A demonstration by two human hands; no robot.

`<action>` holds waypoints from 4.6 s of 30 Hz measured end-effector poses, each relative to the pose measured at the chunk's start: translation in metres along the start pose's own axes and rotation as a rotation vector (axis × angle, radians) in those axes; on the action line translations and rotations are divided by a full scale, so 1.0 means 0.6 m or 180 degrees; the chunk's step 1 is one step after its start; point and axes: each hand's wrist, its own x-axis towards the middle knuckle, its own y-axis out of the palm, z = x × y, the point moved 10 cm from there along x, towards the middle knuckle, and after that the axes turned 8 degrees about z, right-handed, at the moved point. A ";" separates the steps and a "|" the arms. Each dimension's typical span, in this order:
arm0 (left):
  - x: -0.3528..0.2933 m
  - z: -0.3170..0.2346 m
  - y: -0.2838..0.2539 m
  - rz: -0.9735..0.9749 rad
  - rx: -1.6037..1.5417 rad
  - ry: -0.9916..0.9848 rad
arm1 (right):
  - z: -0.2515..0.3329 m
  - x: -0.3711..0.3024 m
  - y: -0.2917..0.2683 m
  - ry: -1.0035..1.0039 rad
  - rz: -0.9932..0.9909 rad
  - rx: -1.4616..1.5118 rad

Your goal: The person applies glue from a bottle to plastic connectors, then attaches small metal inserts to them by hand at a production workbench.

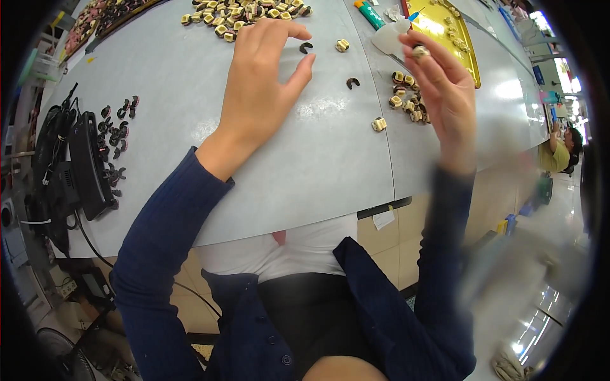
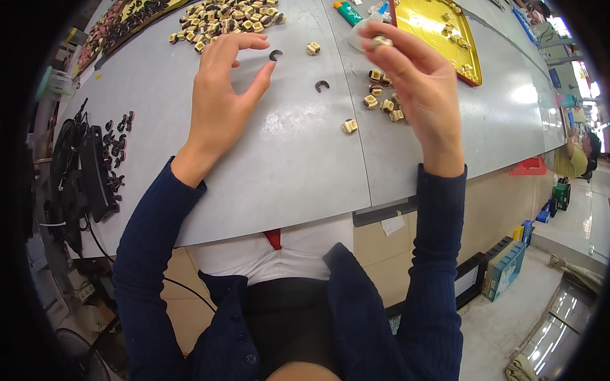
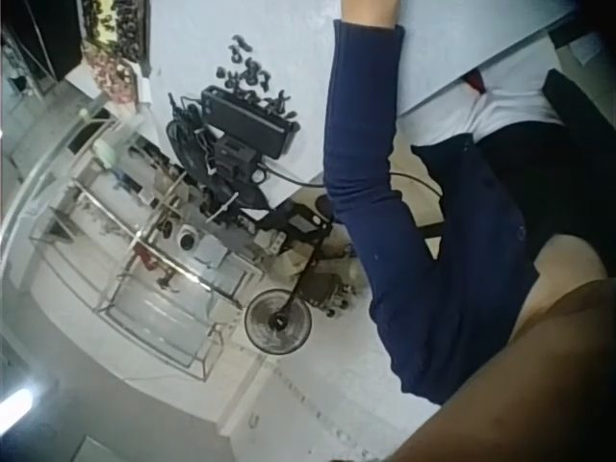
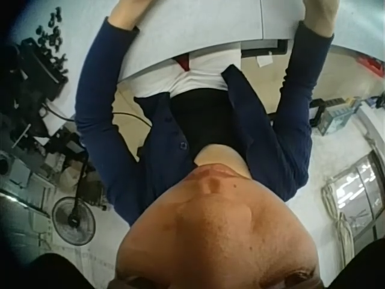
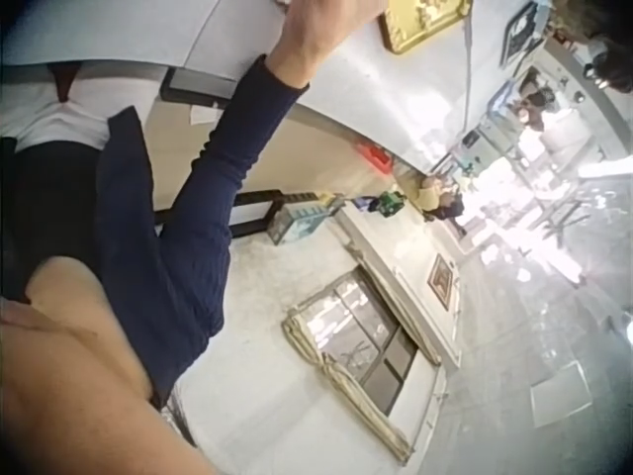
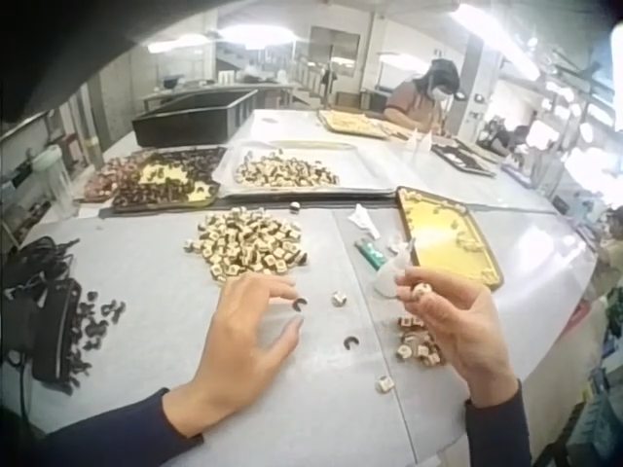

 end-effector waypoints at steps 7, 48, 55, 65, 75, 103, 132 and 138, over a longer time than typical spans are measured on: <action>0.005 0.011 0.019 0.0162 0.0222 -0.0218 | 0.000 -0.035 -0.084 0.0172 -0.0355 -0.1698; 0.012 0.008 0.007 -0.0037 -0.0875 -0.0363 | 0.090 -0.003 -0.050 -0.1556 -0.0445 -0.0832; 0.000 -0.030 -0.005 -0.0413 -0.1474 -0.0030 | 0.045 -0.017 0.085 -0.1489 0.0590 -0.1336; -0.002 -0.041 -0.002 -0.0347 -0.1735 0.0256 | 0.030 -0.013 0.106 -0.1308 0.0769 -0.0977; -0.005 -0.049 0.007 -0.0183 -0.1938 0.0248 | 0.030 -0.015 0.108 -0.1292 0.0826 -0.0864; 0.005 -0.054 0.055 0.0529 -0.0556 0.0256 | 0.002 -0.058 -0.092 0.0245 -0.0375 -0.1183; 0.017 -0.040 0.072 0.1226 -0.1003 0.0432 | -0.014 0.095 -0.341 0.0232 -0.1158 -0.4921; 0.021 -0.052 0.077 0.1340 -0.0840 0.0536 | 0.013 0.064 -0.369 -0.0180 -0.1547 -0.3359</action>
